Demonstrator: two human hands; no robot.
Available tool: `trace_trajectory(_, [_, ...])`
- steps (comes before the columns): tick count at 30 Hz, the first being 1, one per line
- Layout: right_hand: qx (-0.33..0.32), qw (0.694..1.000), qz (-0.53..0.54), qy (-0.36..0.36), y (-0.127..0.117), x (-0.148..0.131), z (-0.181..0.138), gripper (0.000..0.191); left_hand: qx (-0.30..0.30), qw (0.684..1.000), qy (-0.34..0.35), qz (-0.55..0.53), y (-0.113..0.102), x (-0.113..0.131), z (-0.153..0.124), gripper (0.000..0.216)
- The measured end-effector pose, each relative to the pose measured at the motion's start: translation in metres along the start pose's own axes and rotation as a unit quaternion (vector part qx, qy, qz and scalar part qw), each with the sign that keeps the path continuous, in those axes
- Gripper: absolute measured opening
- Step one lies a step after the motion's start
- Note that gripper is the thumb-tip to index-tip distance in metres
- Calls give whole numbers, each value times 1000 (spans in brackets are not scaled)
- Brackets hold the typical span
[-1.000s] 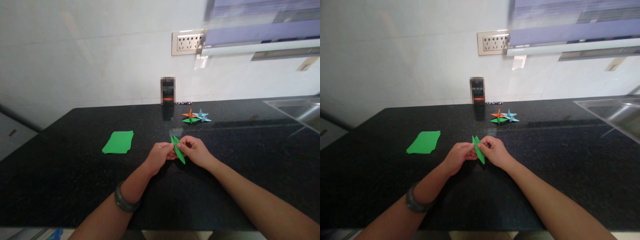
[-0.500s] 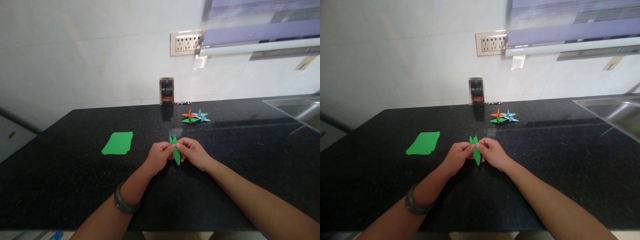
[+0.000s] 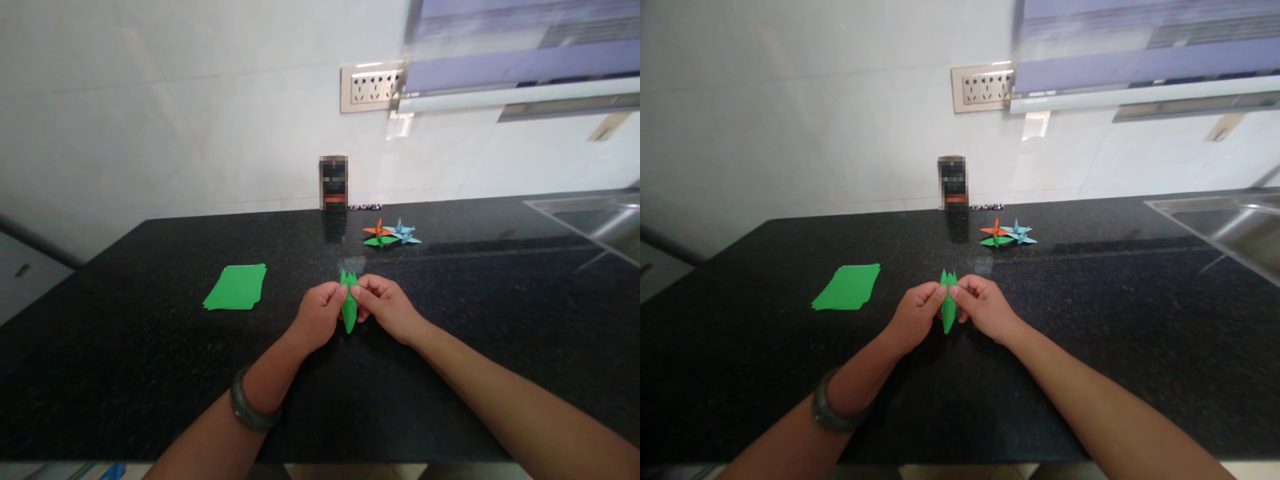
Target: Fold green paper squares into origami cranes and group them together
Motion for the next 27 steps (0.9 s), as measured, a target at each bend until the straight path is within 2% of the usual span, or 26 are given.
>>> trace_trajectory(3, [-2, 1000, -9, 10, 0, 2, 1, 26, 39, 999, -15, 19, 0, -4, 1, 38])
trace_trajectory(6, [71, 994, -87, -11, -4, 4, 1, 22, 94, 995, -43, 10, -1, -6, 2, 32])
trace_trajectory(8, [138, 972, -179, -63, -7, 2, 0, 19, 128, 990, -52, 9, -2, -4, 1, 28])
trace_trajectory(9, [162, 955, -227, -101, -8, 0, -1, 18, 127, 991, -49, 6, -2, -2, 0, 26])
trace_trajectory(11, [181, 917, -305, -185, -7, -5, -3, 17, 86, 996, -32, -12, 1, 3, -1, 23])
trace_trajectory(13, [174, 886, -348, -252, -6, -9, -5, 14, 38, 998, -14, -48, 4, 6, -1, 23])
trace_trajectory(16, [148, 866, -380, -291, -3, -12, -8, 3, 16, 991, -15, -130, 7, 7, -1, 23])
trace_trajectory(19, [110, 862, -390, -304, 0, -12, -10, 10, 40, 981, -42, -185, 6, 2, 0, 23])
trace_trajectory(23, [43, 876, -351, -327, 3, -13, -12, 19, 81, 969, -99, -212, 1, -5, 1, 26])
trace_trajectory(27, [78, 866, -343, -356, -5, -15, -9, 24, 76, 943, -154, -283, -4, -7, 4, 27])
Point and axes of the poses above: each hand's wrist, its own z-axis towards the middle knuckle, its own y-axis out of the palm, x = y × z, the point moved 2 cm from there along z, towards the middle knuckle, and after that the axes turned 2 degrees about y, right-handed, at the moved point
